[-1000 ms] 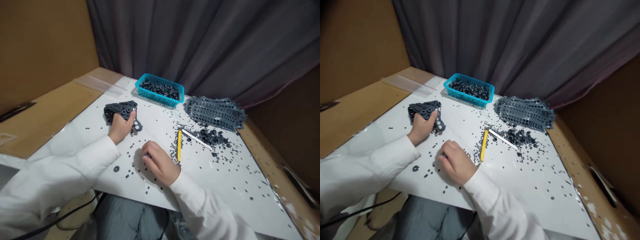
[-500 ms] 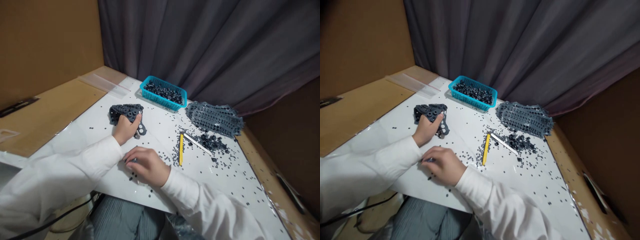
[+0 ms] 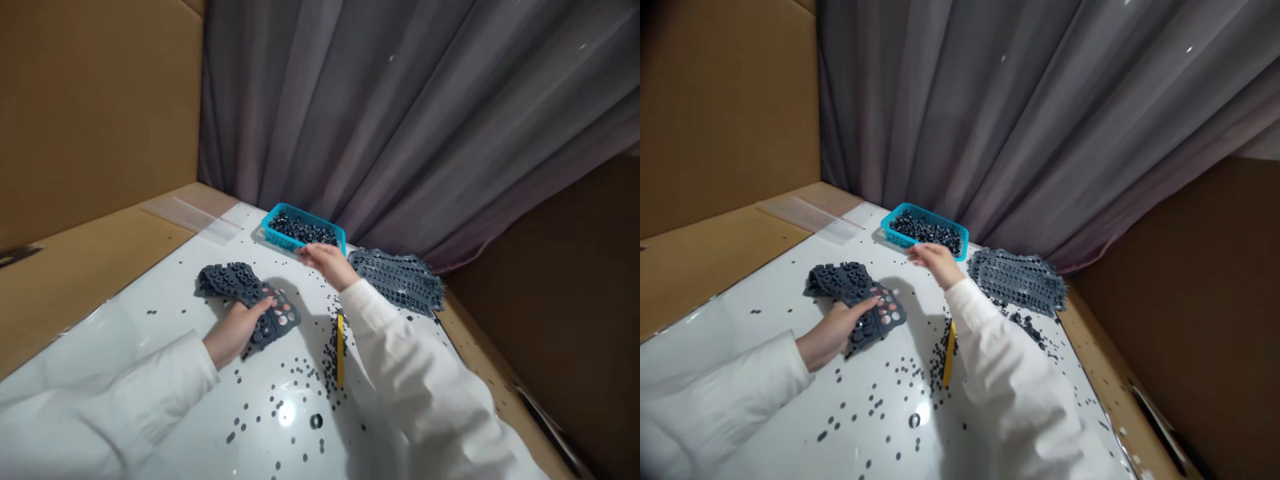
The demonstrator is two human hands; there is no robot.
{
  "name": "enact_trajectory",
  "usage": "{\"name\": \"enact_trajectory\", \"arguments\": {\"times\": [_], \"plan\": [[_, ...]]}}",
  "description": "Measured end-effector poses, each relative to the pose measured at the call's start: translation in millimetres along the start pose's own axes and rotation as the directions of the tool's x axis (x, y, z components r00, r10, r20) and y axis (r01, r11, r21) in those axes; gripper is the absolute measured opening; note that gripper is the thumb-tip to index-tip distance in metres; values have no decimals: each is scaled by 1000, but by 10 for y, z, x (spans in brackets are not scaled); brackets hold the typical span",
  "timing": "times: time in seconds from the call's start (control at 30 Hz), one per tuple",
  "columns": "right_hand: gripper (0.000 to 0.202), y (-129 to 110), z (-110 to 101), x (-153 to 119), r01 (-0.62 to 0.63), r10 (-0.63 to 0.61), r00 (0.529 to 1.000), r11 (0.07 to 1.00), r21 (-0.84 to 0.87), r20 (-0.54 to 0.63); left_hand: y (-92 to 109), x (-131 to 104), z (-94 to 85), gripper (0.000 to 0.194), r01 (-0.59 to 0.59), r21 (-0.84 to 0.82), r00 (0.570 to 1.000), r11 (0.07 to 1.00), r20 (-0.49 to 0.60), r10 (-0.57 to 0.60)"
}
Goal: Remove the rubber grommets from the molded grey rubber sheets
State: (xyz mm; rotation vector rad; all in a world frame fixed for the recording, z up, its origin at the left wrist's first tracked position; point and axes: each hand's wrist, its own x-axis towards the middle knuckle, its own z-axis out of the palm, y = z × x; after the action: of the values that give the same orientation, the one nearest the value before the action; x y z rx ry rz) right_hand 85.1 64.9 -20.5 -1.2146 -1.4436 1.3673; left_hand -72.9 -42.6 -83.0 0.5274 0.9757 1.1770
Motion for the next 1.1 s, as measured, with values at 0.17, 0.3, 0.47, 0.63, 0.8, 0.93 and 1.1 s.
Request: {"name": "enact_trajectory", "arguments": {"times": [0.17, 0.3, 0.47, 0.63, 0.8, 0.93, 1.1], "plan": [[22, -148, -282, 1057, -51, -2, 965, 979, -197, -261, -19, -91, 36, 20, 114, -24, 993, 993, 33, -113], [28, -111, -288, 1419, -71, -40, 958, 926, -371, -284, 7, -97, -3, 26, 145, 21, 989, 989, -7, -145], [28, 49, -344, 1517, -26, -95, 977, 832, -554, -189, 38, -92, -56, 41, 109, -119, 985, 987, 149, -91], [36, 134, -492, 1355, 58, -176, 979, 716, -696, -100, 85, -87, -17, 46, 144, -340, 979, 930, 186, -84], [30, 48, -516, 1026, 102, -240, 969, 591, -800, -54, 69, -68, 11, 32, -26, -209, 997, 978, 61, 39], [17, -113, -289, 510, 244, -339, 939, 523, -817, 63, 37, -57, -22, 31, -101, -10, 992, 995, 70, 101], [34, -188, 163, -387, 742, -377, 663, 219, -633, 647, 18, -67, -97, 34, -350, 361, 934, 865, 68, 350]]}}
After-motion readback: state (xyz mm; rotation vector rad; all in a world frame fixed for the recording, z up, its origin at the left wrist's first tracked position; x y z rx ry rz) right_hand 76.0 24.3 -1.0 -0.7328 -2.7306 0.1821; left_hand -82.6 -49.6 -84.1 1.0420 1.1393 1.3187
